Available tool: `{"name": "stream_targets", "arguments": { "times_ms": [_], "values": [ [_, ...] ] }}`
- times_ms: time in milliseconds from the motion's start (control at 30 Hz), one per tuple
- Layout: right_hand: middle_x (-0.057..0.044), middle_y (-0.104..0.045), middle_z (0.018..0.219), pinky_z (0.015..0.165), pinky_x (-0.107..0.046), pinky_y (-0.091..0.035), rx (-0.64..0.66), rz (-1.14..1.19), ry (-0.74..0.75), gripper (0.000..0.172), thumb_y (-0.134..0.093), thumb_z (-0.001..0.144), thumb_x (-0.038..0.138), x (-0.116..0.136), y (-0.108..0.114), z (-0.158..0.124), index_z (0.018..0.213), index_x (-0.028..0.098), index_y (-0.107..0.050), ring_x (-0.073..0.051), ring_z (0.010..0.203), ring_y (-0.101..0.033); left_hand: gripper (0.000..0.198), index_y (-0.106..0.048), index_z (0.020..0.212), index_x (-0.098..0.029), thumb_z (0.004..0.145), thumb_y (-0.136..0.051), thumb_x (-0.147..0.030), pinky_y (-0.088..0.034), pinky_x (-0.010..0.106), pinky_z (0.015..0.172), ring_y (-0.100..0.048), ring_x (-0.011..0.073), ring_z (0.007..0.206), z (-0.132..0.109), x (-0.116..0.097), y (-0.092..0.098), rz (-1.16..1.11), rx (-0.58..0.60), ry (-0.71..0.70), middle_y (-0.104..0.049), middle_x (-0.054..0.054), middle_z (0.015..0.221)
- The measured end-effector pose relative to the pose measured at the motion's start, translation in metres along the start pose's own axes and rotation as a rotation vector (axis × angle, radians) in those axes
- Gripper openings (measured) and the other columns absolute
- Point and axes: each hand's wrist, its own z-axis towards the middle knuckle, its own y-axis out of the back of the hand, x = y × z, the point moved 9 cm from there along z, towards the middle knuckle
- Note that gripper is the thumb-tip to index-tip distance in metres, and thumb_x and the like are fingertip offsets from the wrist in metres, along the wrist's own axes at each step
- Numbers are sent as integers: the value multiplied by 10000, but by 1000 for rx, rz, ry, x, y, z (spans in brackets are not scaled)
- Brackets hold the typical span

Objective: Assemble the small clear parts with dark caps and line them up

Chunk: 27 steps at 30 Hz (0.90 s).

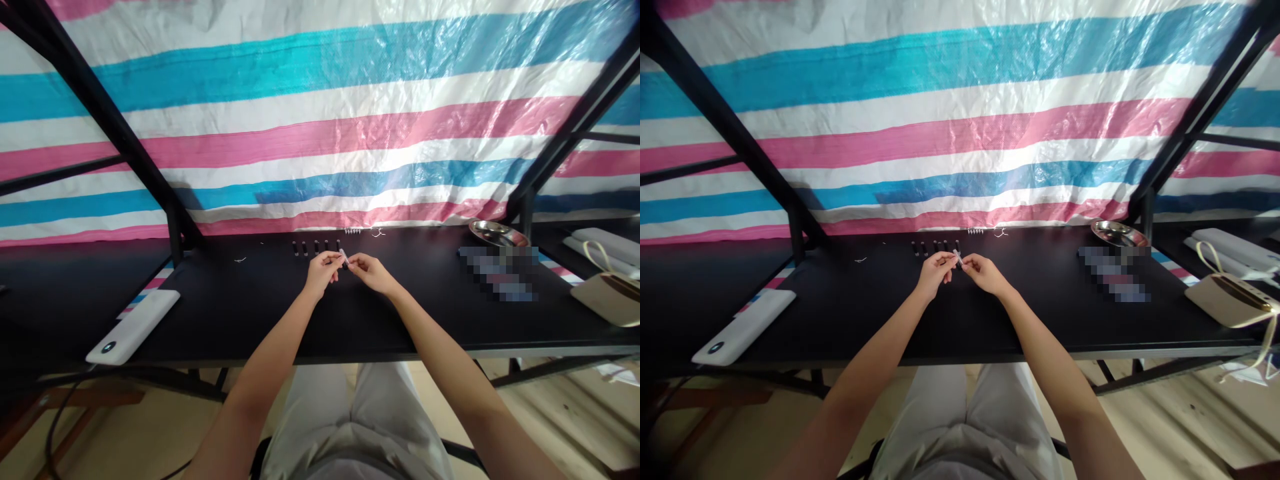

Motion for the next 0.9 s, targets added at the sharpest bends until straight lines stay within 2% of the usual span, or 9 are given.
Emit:
{"name": "stream_targets", "arguments": {
  "times_ms": [200, 433, 700, 800, 900],
  "values": [
    [61, -462, 545, 488, -230, -337, 81, 3, -65, 297, -586, 740, 440, 0, -7, -3, 854, 166, -576, -74, 470, -399, 322, -591, 810, -127, 646, -693, -384, -295, 169, 337, -416, 28, 353, 0, 4, -4, 17, 44, 20, -552, -31, 583],
    [32, -529, 585, 527, -251, -389, 105, -6, -79, 324, -594, 721, 461, -2, -9, -4, 857, 167, -586, -97, 516, -469, 290, -598, 795, -128, 658, -692, -365, -296, 164, 344, -408, 30, 352, -1, 8, -9, 66, 110, 35, -537, -27, 543],
    [20, -555, 580, 516, -246, -404, 86, -17, -60, 301, -605, 714, 461, -2, -9, -4, 764, 165, -586, -104, 517, -498, 315, -596, 835, -138, 674, -673, -397, -303, 167, 343, -419, 34, 354, -3, 9, -12, 81, 131, 59, -545, -28, 563],
    [26, -538, 561, 512, -243, -395, 49, -61, -48, 296, -594, 718, 463, -6, 1, -1, 738, 169, -573, -104, 507, -489, 289, -590, 816, -138, 709, -630, -404, -280, 165, 332, -416, 29, 339, -3, 8, -7, 84, 77, 55, -540, -28, 578],
    [19, -539, 568, 532, -249, -395, -99, -164, -33, 283, -578, 726, 456, -15, 33, 7, 699, 177, -544, -114, 519, -490, 234, -582, 763, -138, 724, -600, -368, -258, 164, 325, -404, 28, 323, -1, 10, 2, 120, -17, 57, -523, -34, 556]
  ]
}}
